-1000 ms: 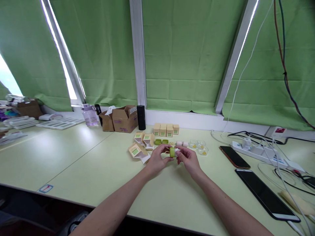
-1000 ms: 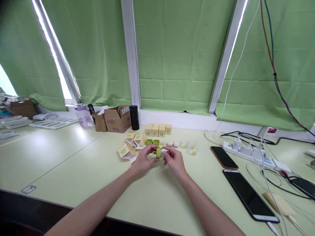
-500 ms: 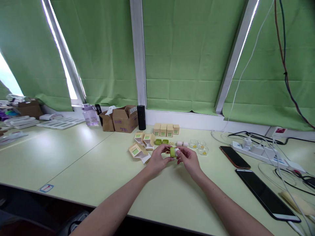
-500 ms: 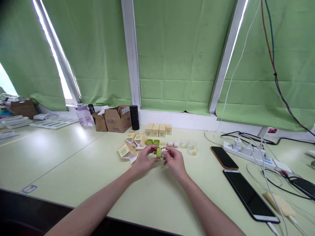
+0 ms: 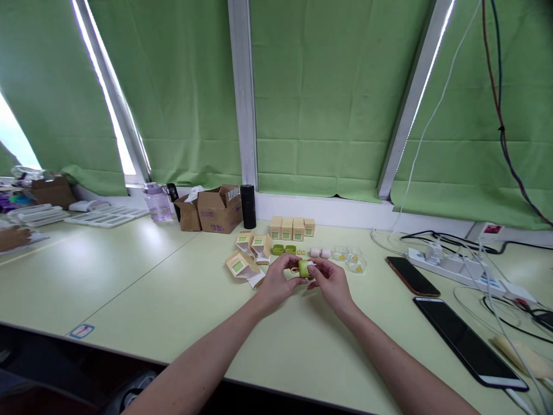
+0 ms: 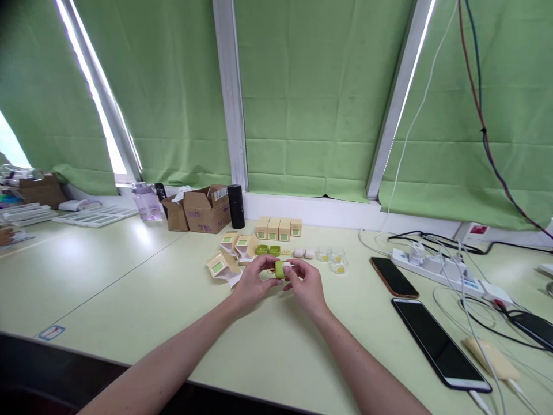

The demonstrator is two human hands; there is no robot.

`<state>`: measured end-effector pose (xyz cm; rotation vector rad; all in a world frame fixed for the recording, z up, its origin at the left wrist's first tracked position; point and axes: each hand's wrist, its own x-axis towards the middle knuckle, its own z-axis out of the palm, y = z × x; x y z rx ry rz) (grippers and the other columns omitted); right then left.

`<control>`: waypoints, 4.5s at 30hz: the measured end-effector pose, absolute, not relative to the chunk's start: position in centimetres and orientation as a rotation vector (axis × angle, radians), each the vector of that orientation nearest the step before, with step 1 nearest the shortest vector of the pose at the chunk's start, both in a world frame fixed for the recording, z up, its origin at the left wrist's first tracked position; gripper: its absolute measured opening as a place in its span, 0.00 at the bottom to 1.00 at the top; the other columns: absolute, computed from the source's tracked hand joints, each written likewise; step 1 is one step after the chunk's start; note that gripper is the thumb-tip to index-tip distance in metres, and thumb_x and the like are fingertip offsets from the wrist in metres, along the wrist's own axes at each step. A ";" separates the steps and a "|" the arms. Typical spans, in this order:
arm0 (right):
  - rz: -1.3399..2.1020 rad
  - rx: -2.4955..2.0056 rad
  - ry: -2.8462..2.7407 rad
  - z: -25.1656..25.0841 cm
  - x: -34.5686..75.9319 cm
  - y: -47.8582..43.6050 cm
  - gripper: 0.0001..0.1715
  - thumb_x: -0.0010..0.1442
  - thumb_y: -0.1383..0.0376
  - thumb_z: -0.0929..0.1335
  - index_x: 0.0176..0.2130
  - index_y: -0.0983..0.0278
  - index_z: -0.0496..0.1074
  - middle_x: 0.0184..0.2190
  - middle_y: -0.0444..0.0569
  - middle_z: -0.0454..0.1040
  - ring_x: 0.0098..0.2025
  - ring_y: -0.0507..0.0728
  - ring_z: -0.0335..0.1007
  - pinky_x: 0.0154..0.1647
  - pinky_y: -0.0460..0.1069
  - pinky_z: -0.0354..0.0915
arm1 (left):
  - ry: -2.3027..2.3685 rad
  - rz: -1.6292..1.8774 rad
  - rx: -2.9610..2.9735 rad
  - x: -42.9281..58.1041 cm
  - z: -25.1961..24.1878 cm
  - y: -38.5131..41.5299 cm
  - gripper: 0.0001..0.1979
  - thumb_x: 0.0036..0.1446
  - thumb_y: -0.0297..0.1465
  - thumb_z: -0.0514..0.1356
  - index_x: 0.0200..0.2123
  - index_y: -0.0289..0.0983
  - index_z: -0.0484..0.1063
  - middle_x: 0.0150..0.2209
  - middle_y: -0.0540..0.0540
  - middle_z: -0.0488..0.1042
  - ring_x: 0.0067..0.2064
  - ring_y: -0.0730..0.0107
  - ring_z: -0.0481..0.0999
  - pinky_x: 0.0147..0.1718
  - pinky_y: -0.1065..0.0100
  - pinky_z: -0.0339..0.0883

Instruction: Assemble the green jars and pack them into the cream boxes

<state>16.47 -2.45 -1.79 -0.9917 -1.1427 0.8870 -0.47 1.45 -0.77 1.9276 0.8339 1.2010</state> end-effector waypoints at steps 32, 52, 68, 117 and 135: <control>0.077 -1.105 -1.678 -0.8 16.8 -4.1 0.23 0.64 0.62 0.69 0.59 0.56 0.72 0.57 0.55 0.72 0.40 0.58 0.77 0.30 0.51 0.74 | 0.346 0.946 1.313 0.0 -0.6 2.0 0.30 0.56 0.45 0.71 0.56 0.37 0.73 0.44 0.40 0.78 0.39 0.66 0.78 0.42 0.63 0.73; -0.446 -1.086 -1.853 -2.2 17.2 -3.2 0.22 0.71 0.69 0.63 0.61 0.60 0.71 0.57 0.54 0.78 0.53 0.60 0.80 0.49 0.53 0.79 | 0.436 0.966 1.415 0.3 -1.2 1.9 0.29 0.59 0.44 0.68 0.59 0.37 0.70 0.52 0.37 0.75 0.41 0.63 0.80 0.39 0.58 0.79; -0.541 -1.031 -1.892 -1.6 16.6 -3.4 0.27 0.71 0.71 0.62 0.66 0.63 0.65 0.58 0.58 0.77 0.55 0.61 0.79 0.48 0.54 0.79 | 0.460 1.108 1.465 0.8 -0.9 1.1 0.24 0.61 0.45 0.66 0.52 0.35 0.70 0.46 0.40 0.77 0.38 0.66 0.80 0.38 0.60 0.78; -0.624 -1.037 -1.869 -2.4 16.9 -3.1 0.22 0.70 0.71 0.63 0.61 0.64 0.71 0.55 0.59 0.79 0.52 0.60 0.81 0.43 0.51 0.80 | 0.499 1.125 1.461 1.3 -0.6 -0.1 0.24 0.60 0.44 0.67 0.53 0.37 0.70 0.44 0.42 0.76 0.46 0.63 0.76 0.45 0.63 0.73; -0.010 -1.068 -1.697 -2.2 16.3 -3.3 0.24 0.65 0.67 0.66 0.60 0.59 0.65 0.46 0.53 0.78 0.35 0.57 0.78 0.37 0.54 0.78 | 0.573 1.110 1.460 1.0 -1.0 1.4 0.32 0.57 0.53 0.66 0.54 0.34 0.71 0.37 0.42 0.78 0.30 0.72 0.74 0.26 0.71 0.65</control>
